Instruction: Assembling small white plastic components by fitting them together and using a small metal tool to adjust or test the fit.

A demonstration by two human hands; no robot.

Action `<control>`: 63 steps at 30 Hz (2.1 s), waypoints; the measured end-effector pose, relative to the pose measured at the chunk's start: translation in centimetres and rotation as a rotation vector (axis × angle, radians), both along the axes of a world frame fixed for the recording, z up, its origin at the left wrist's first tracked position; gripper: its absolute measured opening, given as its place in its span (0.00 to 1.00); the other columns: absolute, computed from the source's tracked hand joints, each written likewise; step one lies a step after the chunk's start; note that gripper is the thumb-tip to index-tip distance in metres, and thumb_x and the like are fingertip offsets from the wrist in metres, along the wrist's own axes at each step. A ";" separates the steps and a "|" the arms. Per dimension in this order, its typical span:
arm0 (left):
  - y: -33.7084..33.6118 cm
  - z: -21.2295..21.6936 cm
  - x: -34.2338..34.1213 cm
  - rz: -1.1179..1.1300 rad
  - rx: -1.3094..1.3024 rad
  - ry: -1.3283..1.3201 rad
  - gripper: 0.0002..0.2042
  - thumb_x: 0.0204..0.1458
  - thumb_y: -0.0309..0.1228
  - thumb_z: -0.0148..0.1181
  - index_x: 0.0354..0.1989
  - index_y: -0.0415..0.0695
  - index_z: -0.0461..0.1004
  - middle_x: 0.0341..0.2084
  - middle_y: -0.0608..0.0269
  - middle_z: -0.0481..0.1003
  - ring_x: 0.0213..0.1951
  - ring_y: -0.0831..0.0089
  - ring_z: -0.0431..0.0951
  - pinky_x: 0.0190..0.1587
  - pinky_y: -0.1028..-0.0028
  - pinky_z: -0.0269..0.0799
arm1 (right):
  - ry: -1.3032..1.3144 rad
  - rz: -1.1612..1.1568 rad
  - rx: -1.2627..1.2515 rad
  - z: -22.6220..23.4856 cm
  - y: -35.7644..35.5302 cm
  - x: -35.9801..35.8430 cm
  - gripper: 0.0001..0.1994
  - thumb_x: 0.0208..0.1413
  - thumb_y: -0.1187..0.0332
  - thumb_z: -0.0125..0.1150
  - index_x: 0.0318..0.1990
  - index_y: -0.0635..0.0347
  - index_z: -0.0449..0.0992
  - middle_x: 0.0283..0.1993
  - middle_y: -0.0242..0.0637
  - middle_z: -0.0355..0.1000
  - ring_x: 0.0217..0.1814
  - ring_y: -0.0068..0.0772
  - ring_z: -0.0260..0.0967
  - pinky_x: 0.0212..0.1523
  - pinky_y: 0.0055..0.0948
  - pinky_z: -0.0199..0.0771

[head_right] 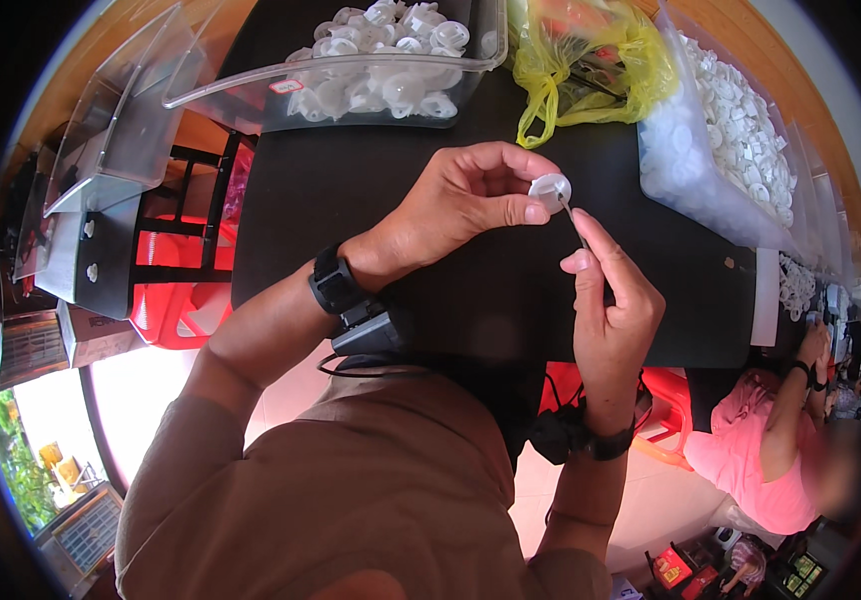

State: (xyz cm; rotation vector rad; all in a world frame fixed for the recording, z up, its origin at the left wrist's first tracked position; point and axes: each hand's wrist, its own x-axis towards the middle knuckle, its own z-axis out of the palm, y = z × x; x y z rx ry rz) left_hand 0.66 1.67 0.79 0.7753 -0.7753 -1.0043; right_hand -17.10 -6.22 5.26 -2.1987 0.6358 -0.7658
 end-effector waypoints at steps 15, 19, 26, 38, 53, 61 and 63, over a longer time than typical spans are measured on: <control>0.0 0.0 0.1 0.006 -0.004 -0.047 0.12 0.50 0.21 0.67 0.44 0.39 0.78 0.37 0.63 0.80 0.40 0.79 0.79 0.46 0.78 0.76 | 0.055 0.027 -0.047 0.8 -0.3 -0.2 0.14 0.60 0.79 0.53 0.51 0.63 0.78 0.32 0.40 0.77 0.30 0.25 0.72 0.33 0.24 0.71; 0.0 0.0 0.0 0.003 -0.014 -0.090 0.12 0.50 0.22 0.67 0.44 0.39 0.78 0.36 0.64 0.80 0.39 0.79 0.79 0.45 0.78 0.76 | 0.043 0.059 -0.068 0.9 -0.4 -0.1 0.13 0.60 0.79 0.53 0.50 0.63 0.78 0.29 0.38 0.74 0.28 0.24 0.70 0.32 0.24 0.70; 0.0 -0.3 0.4 -0.005 0.012 -0.249 0.13 0.50 0.18 0.65 0.45 0.37 0.78 0.41 0.61 0.78 0.44 0.75 0.79 0.50 0.75 0.76 | 0.212 0.111 -0.145 2.5 -0.6 0.2 0.15 0.58 0.79 0.51 0.50 0.61 0.78 0.26 0.41 0.71 0.25 0.28 0.69 0.30 0.26 0.70; -0.1 0.1 1.1 -0.004 0.012 -0.180 0.12 0.48 0.22 0.69 0.41 0.37 0.79 0.35 0.64 0.80 0.38 0.79 0.79 0.44 0.77 0.76 | 0.123 0.033 -0.138 3.8 -1.8 0.2 0.17 0.55 0.81 0.55 0.53 0.61 0.77 0.31 0.37 0.74 0.26 0.21 0.67 0.30 0.22 0.69; -0.1 -0.5 0.8 -0.093 -0.018 -0.066 0.15 0.52 0.19 0.64 0.49 0.38 0.74 0.45 0.62 0.77 0.47 0.75 0.77 0.54 0.73 0.74 | -0.066 0.008 0.171 0.3 -1.2 2.6 0.14 0.62 0.72 0.57 0.54 0.63 0.75 0.31 0.24 0.71 0.21 0.11 0.57 0.20 0.16 0.55; -0.4 -0.7 0.8 -0.031 0.001 0.061 0.16 0.51 0.21 0.66 0.49 0.38 0.75 0.42 0.62 0.78 0.45 0.76 0.78 0.52 0.73 0.74 | 0.054 -0.026 -0.095 -0.7 0.4 1.5 0.16 0.63 0.77 0.47 0.56 0.64 0.74 0.27 0.38 0.72 0.26 0.25 0.69 0.31 0.25 0.69; -0.3 -0.6 0.8 -0.029 0.011 0.065 0.16 0.51 0.21 0.67 0.49 0.38 0.75 0.42 0.62 0.78 0.45 0.76 0.78 0.52 0.74 0.74 | 0.061 -0.028 -0.111 -0.7 0.5 1.5 0.17 0.61 0.79 0.47 0.56 0.64 0.73 0.27 0.39 0.72 0.28 0.27 0.70 0.33 0.27 0.71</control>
